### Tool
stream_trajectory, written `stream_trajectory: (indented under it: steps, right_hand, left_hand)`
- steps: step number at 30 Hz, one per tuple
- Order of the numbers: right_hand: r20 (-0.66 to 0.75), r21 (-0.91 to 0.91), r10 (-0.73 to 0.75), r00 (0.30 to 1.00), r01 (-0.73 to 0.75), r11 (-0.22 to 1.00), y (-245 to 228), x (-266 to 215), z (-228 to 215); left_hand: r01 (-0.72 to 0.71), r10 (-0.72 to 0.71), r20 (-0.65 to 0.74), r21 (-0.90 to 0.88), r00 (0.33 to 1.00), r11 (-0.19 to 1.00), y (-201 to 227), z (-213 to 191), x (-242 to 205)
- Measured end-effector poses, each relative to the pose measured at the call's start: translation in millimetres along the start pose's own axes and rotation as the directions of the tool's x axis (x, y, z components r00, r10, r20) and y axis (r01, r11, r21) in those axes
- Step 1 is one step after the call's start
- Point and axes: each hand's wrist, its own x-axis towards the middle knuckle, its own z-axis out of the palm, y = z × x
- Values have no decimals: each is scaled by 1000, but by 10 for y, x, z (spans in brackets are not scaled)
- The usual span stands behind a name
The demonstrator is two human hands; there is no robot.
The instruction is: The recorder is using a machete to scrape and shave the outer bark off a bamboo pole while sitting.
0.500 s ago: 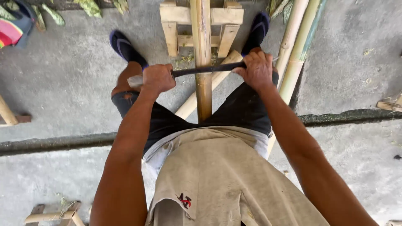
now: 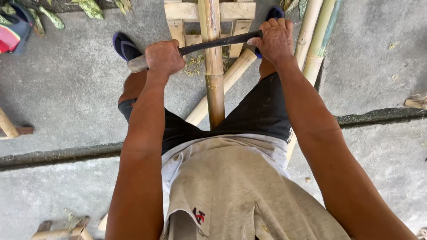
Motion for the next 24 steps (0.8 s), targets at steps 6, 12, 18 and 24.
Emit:
stream_trajectory:
  steps: [6,12,18,24]
  right_hand:
    - [190,40,-57,980,50,998,-202,-563,40]
    - [-7,-114,-44,999,43,992,7,70,92]
    - [444,-215,42,895,60,975,-323,-269,-290]
    - [438,-158,18,899,57,986,-125,87,-188]
  left_hand:
    - [-68,64,106,41,992,997,-13,26,-379]
    - [18,-21,97,42,995,999,1,-3,27]
    - [-5,8,178,-17,984,1000,-108,140,-334]
    - [76,-87,335,46,938,996,-3,-108,-14]
